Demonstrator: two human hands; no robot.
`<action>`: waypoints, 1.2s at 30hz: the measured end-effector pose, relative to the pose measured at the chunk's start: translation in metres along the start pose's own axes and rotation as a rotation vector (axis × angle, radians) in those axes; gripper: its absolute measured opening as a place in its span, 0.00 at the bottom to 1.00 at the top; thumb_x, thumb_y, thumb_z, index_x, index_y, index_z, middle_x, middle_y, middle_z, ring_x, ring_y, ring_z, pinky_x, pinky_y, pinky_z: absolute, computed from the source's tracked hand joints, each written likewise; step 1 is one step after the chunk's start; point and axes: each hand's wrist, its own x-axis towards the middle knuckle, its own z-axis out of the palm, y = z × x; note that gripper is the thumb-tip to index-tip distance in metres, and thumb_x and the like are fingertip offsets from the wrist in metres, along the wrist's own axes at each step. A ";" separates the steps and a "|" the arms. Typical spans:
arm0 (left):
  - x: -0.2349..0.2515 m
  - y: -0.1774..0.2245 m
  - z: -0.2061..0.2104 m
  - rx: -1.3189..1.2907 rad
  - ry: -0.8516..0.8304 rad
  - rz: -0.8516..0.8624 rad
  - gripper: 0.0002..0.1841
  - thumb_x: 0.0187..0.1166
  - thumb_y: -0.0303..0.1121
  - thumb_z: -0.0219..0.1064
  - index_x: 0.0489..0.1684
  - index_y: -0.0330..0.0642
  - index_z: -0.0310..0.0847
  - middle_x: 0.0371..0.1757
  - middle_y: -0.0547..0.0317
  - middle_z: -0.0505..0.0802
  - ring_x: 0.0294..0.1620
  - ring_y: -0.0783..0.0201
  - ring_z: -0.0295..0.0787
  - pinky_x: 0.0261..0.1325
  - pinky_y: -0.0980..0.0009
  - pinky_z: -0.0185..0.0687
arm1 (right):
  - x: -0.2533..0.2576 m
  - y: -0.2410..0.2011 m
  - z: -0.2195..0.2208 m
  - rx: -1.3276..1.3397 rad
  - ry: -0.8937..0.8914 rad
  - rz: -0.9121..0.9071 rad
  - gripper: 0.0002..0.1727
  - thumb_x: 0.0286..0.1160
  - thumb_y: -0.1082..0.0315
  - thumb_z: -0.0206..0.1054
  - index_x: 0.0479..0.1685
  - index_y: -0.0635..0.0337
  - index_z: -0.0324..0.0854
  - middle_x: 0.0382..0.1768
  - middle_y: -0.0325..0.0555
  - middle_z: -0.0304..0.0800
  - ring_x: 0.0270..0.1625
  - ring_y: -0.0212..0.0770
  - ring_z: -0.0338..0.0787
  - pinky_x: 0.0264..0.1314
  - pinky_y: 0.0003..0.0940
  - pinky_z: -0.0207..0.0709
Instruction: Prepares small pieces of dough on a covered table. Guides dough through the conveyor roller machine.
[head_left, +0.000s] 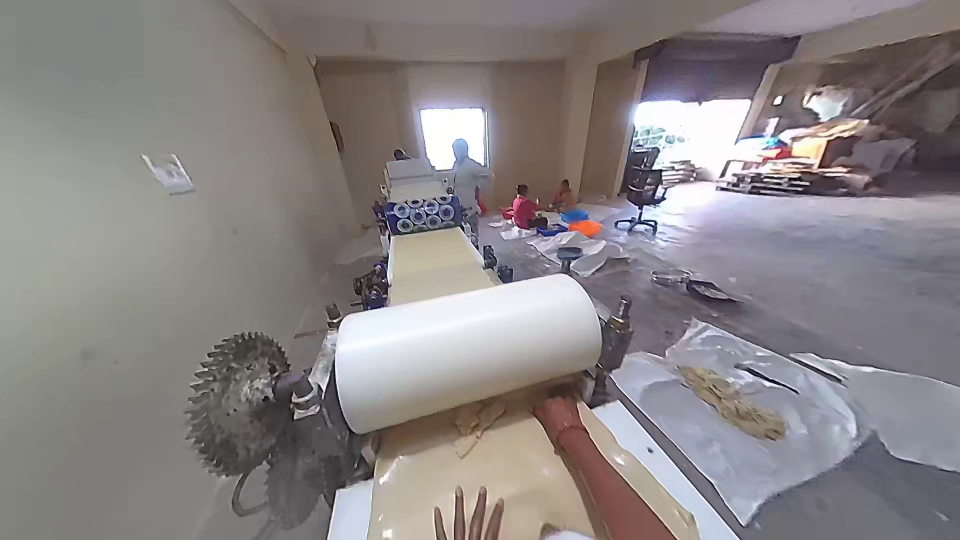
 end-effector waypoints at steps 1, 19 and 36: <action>0.000 0.001 0.002 0.003 0.017 -0.001 0.60 0.55 0.81 0.65 0.93 0.56 0.60 0.94 0.46 0.60 0.94 0.26 0.40 0.81 0.16 0.26 | -0.001 0.002 -0.003 -0.007 -0.022 -0.003 0.39 0.87 0.41 0.56 0.70 0.76 0.80 0.75 0.74 0.78 0.84 0.71 0.70 0.89 0.67 0.54; 0.012 0.004 0.000 0.046 -0.106 -0.088 0.64 0.53 0.89 0.54 0.97 0.64 0.47 0.98 0.58 0.48 0.96 0.35 0.26 0.83 0.19 0.16 | -0.063 0.054 -0.011 -0.123 -0.222 -0.089 0.57 0.68 0.34 0.73 0.88 0.70 0.60 0.88 0.71 0.58 0.89 0.66 0.62 0.85 0.65 0.63; 0.020 0.001 -0.006 -0.010 -0.124 -0.074 0.63 0.55 0.87 0.57 0.97 0.64 0.47 0.98 0.56 0.48 0.96 0.33 0.27 0.81 0.17 0.16 | -0.039 0.051 -0.017 -0.222 -0.249 -0.120 0.54 0.73 0.37 0.72 0.89 0.71 0.59 0.87 0.73 0.59 0.89 0.66 0.64 0.87 0.62 0.63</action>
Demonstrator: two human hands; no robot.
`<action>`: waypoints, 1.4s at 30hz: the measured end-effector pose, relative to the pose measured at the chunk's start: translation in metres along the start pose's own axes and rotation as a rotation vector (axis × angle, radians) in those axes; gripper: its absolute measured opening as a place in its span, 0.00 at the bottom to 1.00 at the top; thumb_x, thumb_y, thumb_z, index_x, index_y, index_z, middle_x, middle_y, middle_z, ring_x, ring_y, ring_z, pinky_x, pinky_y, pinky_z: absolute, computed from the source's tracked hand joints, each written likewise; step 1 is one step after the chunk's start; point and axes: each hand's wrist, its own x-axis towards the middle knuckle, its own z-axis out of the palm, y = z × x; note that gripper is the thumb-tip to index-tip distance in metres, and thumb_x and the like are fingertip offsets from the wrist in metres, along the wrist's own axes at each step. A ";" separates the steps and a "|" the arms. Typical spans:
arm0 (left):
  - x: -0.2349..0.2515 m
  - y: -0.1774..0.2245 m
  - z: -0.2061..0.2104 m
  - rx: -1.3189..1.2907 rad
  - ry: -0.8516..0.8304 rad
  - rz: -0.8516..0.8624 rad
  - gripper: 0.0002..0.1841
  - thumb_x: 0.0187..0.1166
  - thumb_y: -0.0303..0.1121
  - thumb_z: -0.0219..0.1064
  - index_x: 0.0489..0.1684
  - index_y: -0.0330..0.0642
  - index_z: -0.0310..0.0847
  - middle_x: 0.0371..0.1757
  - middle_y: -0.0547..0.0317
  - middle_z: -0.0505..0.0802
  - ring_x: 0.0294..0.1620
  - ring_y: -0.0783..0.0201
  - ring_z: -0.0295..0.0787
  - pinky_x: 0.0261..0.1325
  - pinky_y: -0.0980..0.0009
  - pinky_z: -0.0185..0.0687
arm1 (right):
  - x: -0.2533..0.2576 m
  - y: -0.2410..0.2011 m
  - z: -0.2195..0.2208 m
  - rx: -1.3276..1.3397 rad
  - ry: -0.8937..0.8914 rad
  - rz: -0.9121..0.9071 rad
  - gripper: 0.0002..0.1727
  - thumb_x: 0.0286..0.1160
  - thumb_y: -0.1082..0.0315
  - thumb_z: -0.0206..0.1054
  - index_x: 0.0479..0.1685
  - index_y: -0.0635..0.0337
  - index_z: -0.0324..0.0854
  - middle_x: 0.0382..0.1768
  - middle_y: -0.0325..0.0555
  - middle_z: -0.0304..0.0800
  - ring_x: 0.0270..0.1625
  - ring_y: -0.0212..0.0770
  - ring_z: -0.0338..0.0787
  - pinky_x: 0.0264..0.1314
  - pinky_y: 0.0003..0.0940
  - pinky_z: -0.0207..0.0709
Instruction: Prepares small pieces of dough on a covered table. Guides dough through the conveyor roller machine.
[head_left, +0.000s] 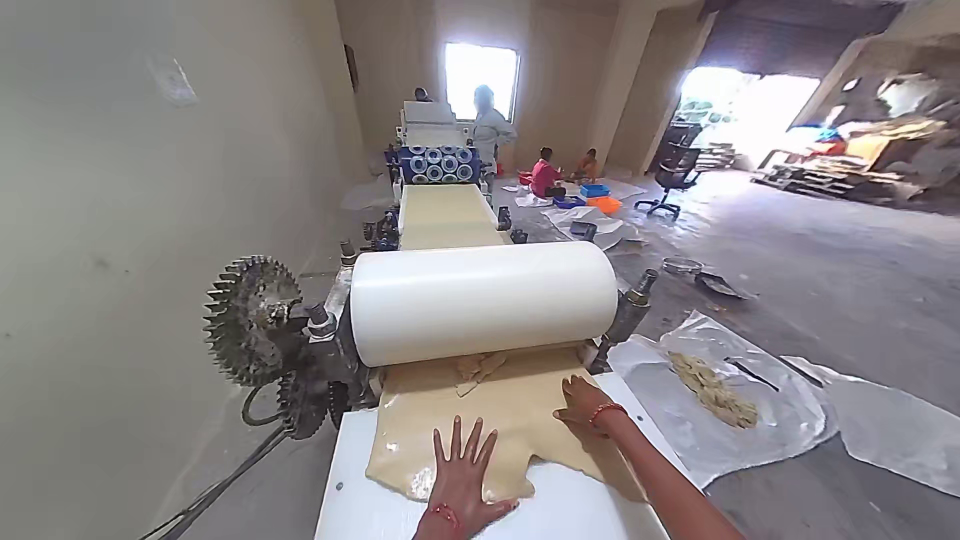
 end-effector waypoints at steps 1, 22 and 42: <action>0.000 -0.001 -0.001 -0.001 0.007 0.002 0.62 0.55 0.87 0.56 0.97 0.63 0.47 0.98 0.56 0.48 0.96 0.33 0.28 0.81 0.17 0.17 | 0.001 -0.001 -0.001 0.003 0.003 -0.006 0.54 0.72 0.38 0.72 0.88 0.72 0.60 0.87 0.74 0.59 0.88 0.67 0.65 0.86 0.62 0.64; 0.013 0.001 0.003 0.027 0.053 -0.015 0.62 0.55 0.88 0.53 0.96 0.64 0.50 0.97 0.53 0.51 0.96 0.32 0.30 0.81 0.17 0.19 | 0.009 0.001 0.000 0.080 0.031 -0.014 0.54 0.77 0.41 0.70 0.93 0.67 0.50 0.93 0.68 0.45 0.95 0.65 0.47 0.89 0.72 0.50; 0.020 -0.001 0.003 0.016 0.090 0.008 0.61 0.55 0.84 0.62 0.95 0.61 0.54 0.96 0.49 0.54 0.94 0.27 0.34 0.80 0.16 0.21 | 0.020 -0.005 -0.006 0.069 0.034 -0.005 0.54 0.74 0.41 0.71 0.93 0.66 0.52 0.93 0.66 0.48 0.94 0.65 0.51 0.86 0.73 0.54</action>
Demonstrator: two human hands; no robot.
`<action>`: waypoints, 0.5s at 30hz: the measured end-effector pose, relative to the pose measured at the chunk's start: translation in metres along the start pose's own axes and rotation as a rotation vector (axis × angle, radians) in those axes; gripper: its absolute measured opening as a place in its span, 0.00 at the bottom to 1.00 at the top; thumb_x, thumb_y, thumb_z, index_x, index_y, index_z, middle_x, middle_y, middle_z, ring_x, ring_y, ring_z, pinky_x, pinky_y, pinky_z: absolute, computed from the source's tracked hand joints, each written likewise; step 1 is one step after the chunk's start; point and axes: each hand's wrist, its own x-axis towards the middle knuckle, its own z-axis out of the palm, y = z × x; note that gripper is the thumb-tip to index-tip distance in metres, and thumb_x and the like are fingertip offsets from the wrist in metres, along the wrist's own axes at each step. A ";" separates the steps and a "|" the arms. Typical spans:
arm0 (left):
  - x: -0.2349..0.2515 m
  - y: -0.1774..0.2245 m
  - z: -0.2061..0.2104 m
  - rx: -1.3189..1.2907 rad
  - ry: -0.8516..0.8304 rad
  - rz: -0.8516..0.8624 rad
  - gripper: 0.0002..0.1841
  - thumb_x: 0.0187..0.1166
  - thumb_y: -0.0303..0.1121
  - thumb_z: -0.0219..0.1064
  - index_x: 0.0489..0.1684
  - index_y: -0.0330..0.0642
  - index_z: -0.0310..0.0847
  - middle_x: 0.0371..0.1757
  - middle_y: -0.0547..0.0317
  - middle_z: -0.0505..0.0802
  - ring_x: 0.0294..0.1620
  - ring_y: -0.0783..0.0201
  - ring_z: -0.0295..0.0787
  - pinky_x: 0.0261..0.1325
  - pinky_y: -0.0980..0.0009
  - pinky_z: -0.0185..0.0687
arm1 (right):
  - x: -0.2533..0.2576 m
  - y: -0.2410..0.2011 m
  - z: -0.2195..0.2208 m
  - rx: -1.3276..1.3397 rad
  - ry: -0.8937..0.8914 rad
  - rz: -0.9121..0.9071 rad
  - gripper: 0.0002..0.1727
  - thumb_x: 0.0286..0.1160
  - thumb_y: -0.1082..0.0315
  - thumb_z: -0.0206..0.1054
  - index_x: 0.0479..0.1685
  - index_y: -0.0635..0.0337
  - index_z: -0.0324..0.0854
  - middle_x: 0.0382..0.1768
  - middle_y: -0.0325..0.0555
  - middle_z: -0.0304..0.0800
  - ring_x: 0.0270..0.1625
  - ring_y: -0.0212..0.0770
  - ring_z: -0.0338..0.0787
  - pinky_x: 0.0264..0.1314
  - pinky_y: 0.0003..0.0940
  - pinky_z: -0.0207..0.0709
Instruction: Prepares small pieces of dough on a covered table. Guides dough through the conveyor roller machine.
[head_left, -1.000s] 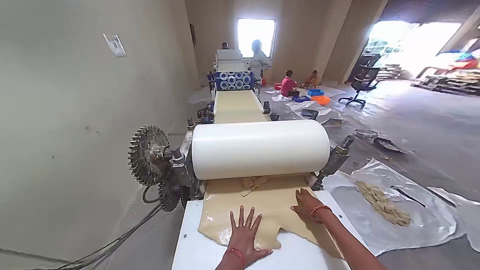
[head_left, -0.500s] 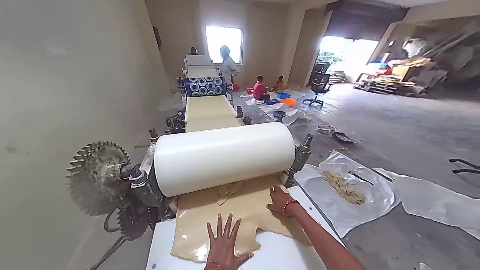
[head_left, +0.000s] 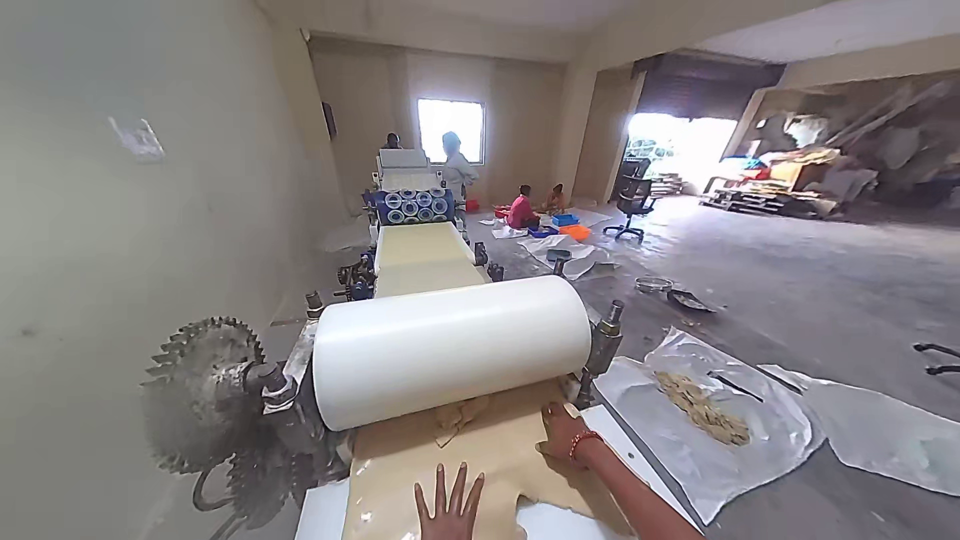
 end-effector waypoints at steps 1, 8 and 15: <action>0.000 0.000 -0.001 -0.008 0.003 0.005 0.61 0.55 0.83 0.62 0.95 0.60 0.54 0.96 0.49 0.54 0.94 0.26 0.34 0.80 0.15 0.21 | 0.000 0.000 0.001 0.003 0.003 -0.004 0.54 0.75 0.42 0.70 0.93 0.66 0.51 0.93 0.66 0.46 0.95 0.64 0.48 0.87 0.74 0.51; 0.006 -0.003 -0.005 -0.054 0.009 0.022 0.57 0.59 0.82 0.62 0.94 0.64 0.55 0.96 0.49 0.55 0.94 0.27 0.35 0.80 0.16 0.21 | 0.002 0.005 0.009 0.070 0.033 -0.007 0.53 0.77 0.44 0.70 0.95 0.63 0.46 0.95 0.65 0.40 0.97 0.63 0.39 0.90 0.76 0.38; -0.005 -0.004 -0.012 -0.122 0.079 0.136 0.50 0.64 0.68 0.73 0.91 0.58 0.63 0.90 0.69 0.71 0.95 0.40 0.46 0.84 0.20 0.24 | -0.005 0.004 0.023 0.218 0.162 -0.006 0.52 0.73 0.46 0.72 0.94 0.60 0.53 0.95 0.62 0.44 0.97 0.62 0.42 0.91 0.75 0.34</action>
